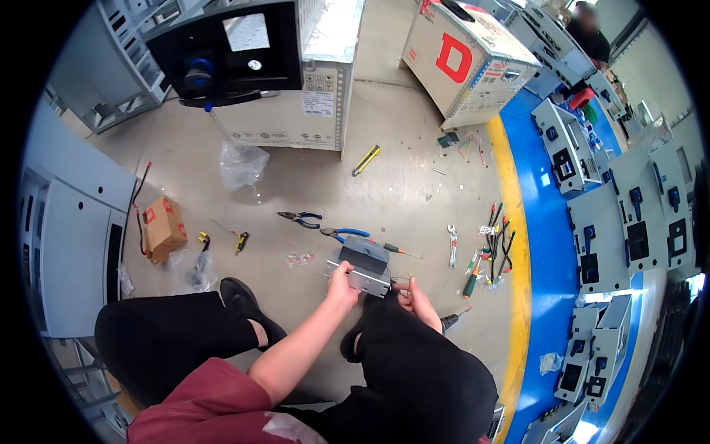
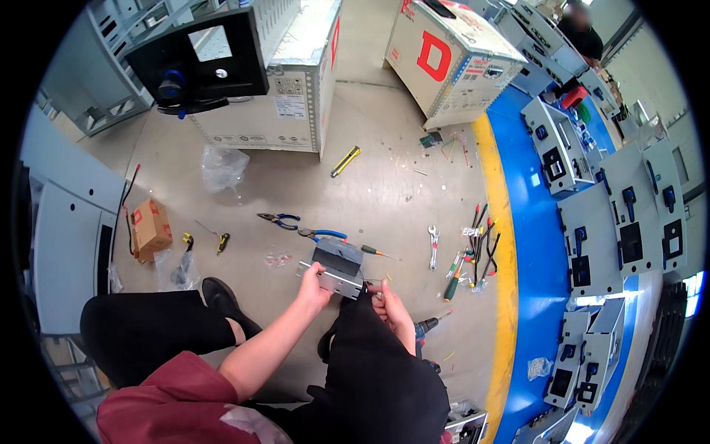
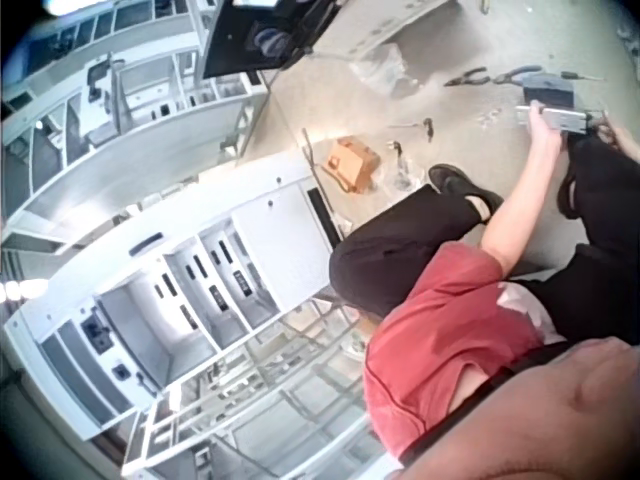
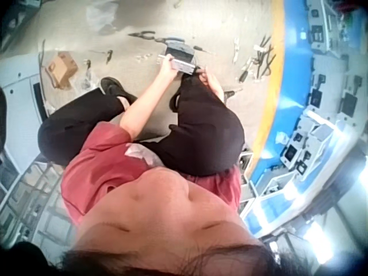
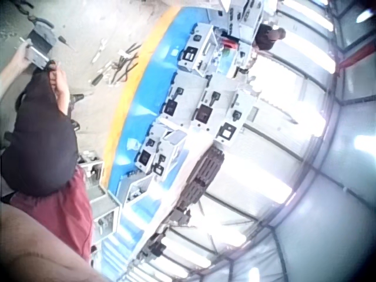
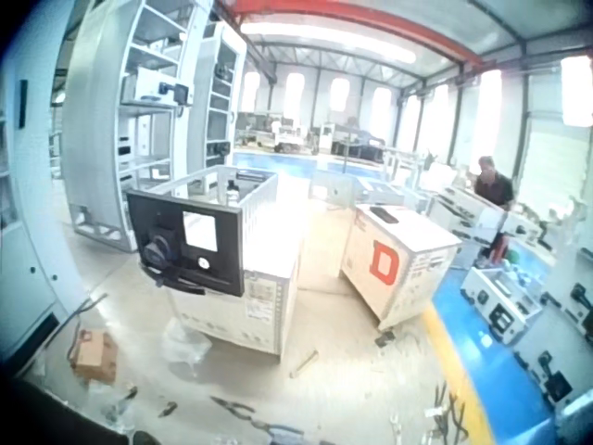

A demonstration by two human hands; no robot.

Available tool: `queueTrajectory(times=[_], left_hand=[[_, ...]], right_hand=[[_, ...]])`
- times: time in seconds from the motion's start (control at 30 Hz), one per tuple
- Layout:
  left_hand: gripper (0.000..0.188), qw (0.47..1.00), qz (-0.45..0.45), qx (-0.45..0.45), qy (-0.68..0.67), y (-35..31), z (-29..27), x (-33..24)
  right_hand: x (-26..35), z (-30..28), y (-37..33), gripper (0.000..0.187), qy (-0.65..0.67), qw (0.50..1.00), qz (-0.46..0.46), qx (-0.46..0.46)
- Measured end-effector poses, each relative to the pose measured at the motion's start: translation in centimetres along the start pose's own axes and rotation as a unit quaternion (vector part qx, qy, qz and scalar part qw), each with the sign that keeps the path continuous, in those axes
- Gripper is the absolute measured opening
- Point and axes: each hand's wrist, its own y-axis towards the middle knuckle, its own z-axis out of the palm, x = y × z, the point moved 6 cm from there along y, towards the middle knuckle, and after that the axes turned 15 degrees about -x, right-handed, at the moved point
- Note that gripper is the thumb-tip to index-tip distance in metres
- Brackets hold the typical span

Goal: The person assembles an electrical component on the floor using a cordless drill and various hand tools. They secure parts to a metal plate, handle small hardware, and repeatedly tighten screws.

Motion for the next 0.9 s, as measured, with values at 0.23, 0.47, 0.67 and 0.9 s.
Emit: queueTrajectory(times=[0.23, 0.47, 0.67, 0.9], left_hand=[[0.014, 0.975, 0.116, 0.165, 0.089, -9.9, 5.5, -1.6], [0.015, 0.898, 0.247, 0.308, 0.196, -22.8, 11.6, -3.9], [0.016, 0.808, 0.352, 0.419, 0.217, -31.3, 16.0, -7.3], [0.070, 0.581, 0.418, 0.631, 0.301, -44.1, 20.6, -10.0]], right_hand=[[10.3, 0.7, -2.5, 0.082, -0.223, 0.847, -0.427, -0.224], [20.5, 5.1, -12.6, 0.093, -0.195, 0.821, -0.519, -0.140], [27.0, 8.2, -21.1, 0.091, -0.264, 0.771, -0.562, -0.141], [29.0, 8.6, -30.1, 0.084, -0.133, 0.552, -0.787, -0.242]])
